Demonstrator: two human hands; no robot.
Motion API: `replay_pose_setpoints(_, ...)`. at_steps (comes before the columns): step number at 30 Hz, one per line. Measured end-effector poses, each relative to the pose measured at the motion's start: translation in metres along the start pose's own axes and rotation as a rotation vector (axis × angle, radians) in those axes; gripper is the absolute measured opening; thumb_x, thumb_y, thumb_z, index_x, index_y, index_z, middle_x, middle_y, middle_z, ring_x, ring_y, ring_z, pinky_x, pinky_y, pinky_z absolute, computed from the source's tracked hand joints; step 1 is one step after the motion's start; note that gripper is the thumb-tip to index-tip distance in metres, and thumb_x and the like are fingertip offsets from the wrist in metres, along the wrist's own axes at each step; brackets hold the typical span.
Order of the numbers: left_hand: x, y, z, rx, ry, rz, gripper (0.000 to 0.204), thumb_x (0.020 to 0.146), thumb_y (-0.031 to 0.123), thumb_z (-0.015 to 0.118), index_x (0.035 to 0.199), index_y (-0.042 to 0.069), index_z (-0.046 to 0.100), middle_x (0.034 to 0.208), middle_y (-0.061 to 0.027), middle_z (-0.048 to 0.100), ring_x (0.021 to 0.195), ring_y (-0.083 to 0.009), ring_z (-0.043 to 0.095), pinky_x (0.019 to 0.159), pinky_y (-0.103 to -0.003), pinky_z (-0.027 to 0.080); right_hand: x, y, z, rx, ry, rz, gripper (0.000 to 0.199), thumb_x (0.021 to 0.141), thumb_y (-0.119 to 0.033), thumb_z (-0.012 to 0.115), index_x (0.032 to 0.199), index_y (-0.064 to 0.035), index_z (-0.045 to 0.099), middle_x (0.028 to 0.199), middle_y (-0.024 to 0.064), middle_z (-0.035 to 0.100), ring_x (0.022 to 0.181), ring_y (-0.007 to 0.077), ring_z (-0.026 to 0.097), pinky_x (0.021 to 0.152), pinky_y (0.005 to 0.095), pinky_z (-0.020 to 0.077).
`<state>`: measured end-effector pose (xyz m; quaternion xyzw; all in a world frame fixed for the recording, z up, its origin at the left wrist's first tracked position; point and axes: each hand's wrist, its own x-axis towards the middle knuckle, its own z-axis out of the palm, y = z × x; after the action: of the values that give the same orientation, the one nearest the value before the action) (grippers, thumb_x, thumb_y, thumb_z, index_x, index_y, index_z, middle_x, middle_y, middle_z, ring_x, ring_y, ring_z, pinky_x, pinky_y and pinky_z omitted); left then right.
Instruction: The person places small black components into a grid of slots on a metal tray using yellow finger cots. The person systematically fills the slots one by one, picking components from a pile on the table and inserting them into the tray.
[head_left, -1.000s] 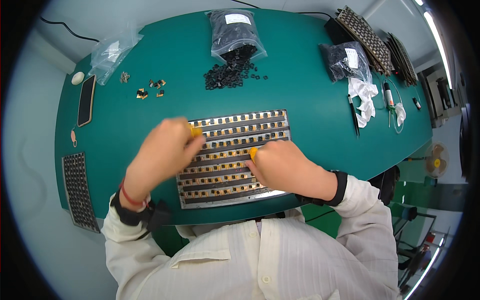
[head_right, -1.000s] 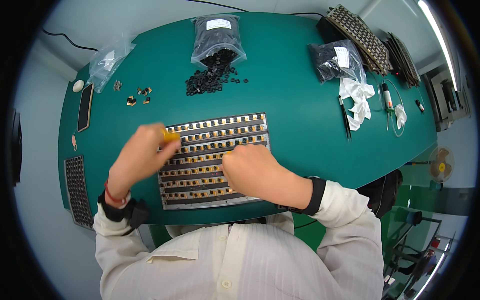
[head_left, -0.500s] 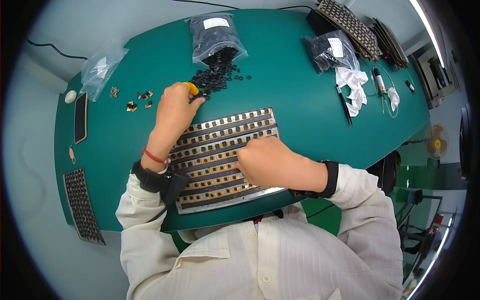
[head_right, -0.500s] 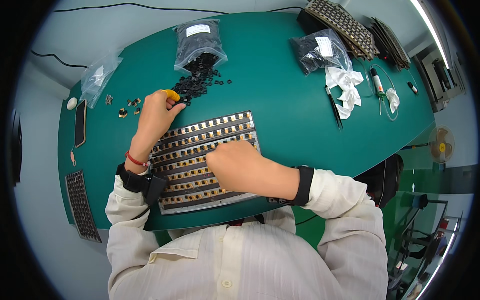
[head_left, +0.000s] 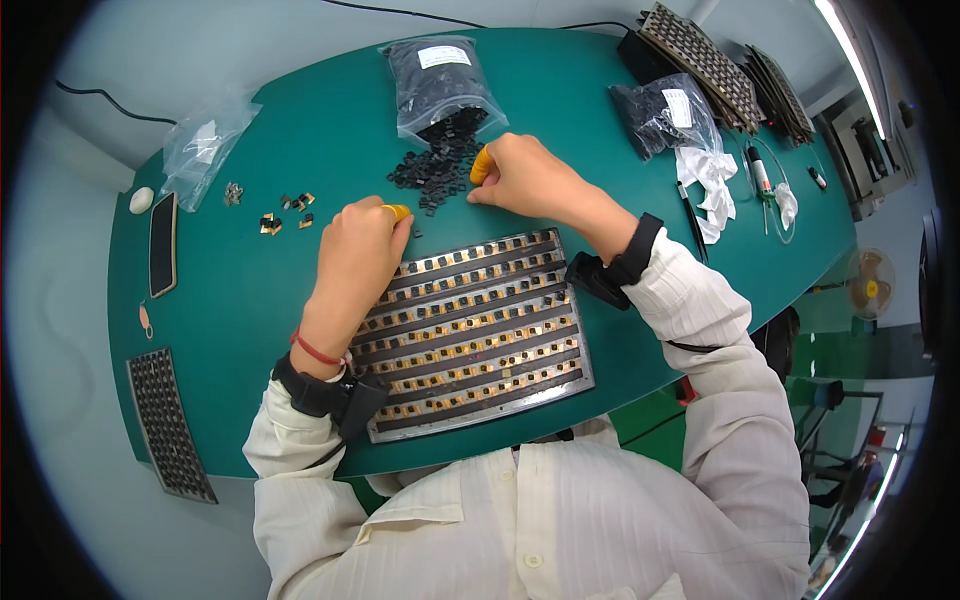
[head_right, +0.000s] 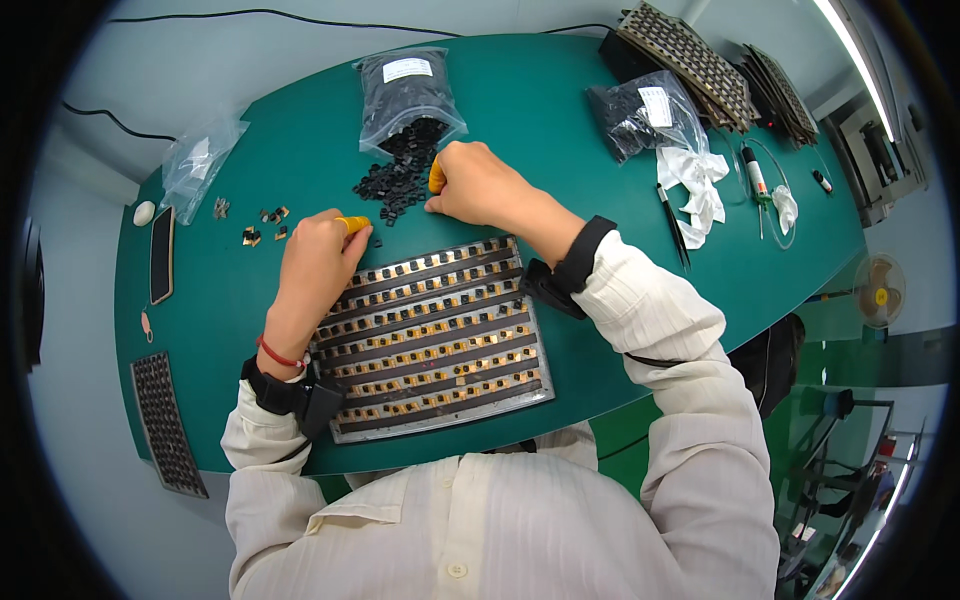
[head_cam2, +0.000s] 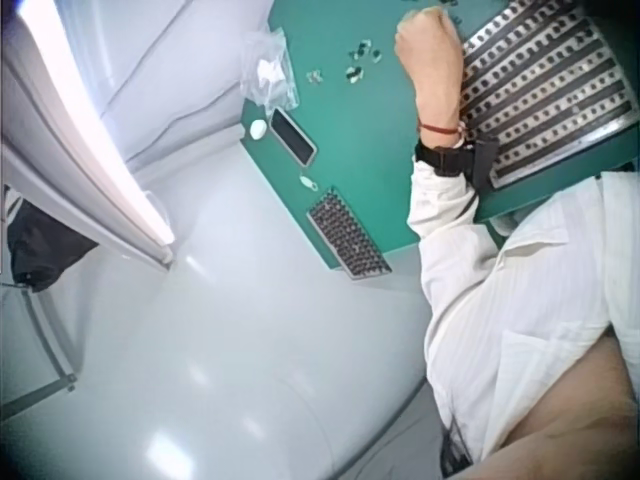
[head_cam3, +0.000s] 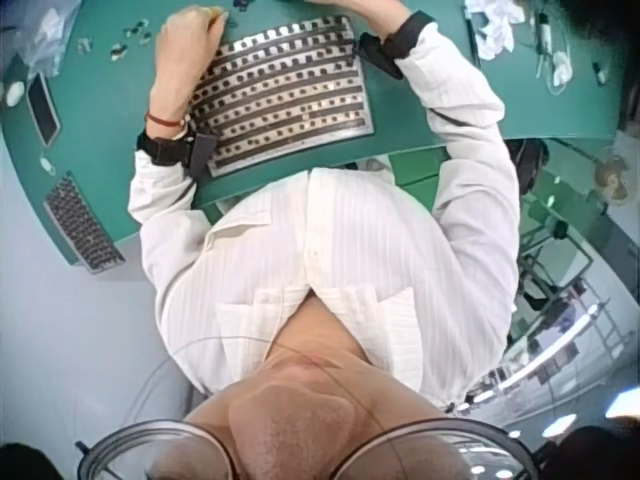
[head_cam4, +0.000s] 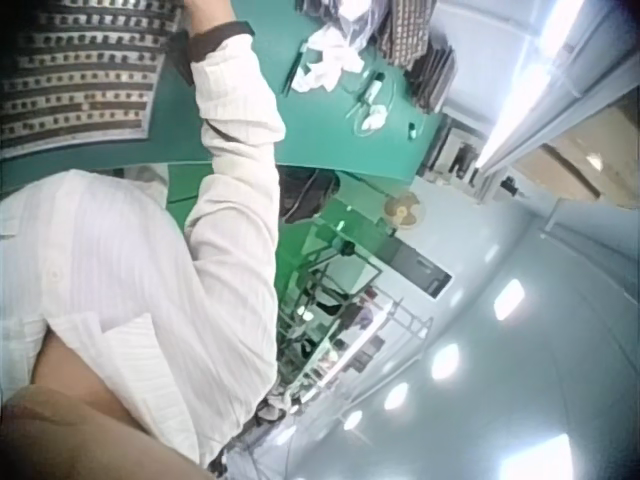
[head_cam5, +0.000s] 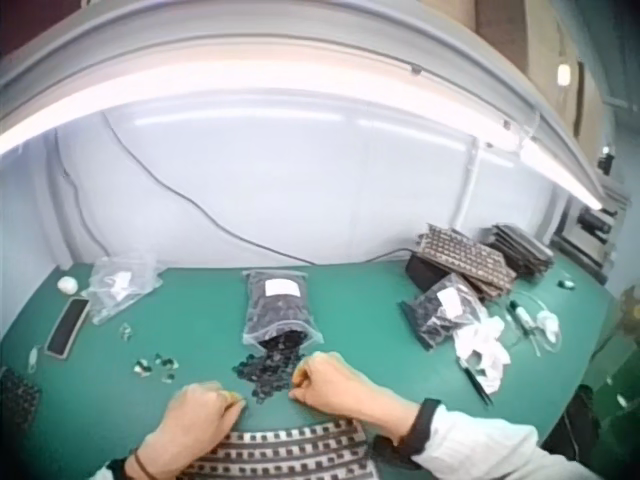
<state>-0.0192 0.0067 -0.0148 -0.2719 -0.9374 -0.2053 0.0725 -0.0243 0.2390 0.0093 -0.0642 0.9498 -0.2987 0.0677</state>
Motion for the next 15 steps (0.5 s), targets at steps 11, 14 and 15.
replay_pose_setpoints(11,0.002,-0.019,-0.012,-0.239,-0.099,-0.137,0.022,0.079,0.002,0.075,0.098,-0.007,0.07,0.087,-0.0184,0.072,0.076,-0.0275,0.07,0.069,-0.035,0.055,-0.013,-0.019,0.011,-0.059,-0.084,-0.121,0.025,0.08,-0.013,0.076,0.093,0.008,0.072,0.077,0.0196,0.071,0.071,0.0305,0.071,0.067,0.0354,0.0556)
replay_pose_setpoints(14,0.005,-0.015,-0.012,-0.266,-0.137,-0.146,0.028,0.078,0.002,0.076,0.103,-0.007,0.07,0.087,-0.0171,0.072,0.076,-0.0257,0.07,0.07,-0.034,0.055,-0.016,-0.013,0.01,-0.036,-0.032,-0.136,0.022,0.082,-0.01,0.074,0.094,0.0078,0.072,0.079,0.0208,0.071,0.072,0.0314,0.071,0.068,0.035,0.0563)
replay_pose_setpoints(15,0.005,-0.014,-0.013,-0.263,-0.133,-0.146,0.028,0.078,0.002,0.076,0.103,-0.007,0.07,0.086,-0.017,0.072,0.075,-0.0257,0.07,0.07,-0.034,0.055,-0.014,-0.011,0.01,-0.021,-0.016,-0.136,0.021,0.082,-0.008,0.073,0.095,0.0077,0.072,0.079,0.0212,0.071,0.073,0.0315,0.071,0.068,0.0349,0.0565)
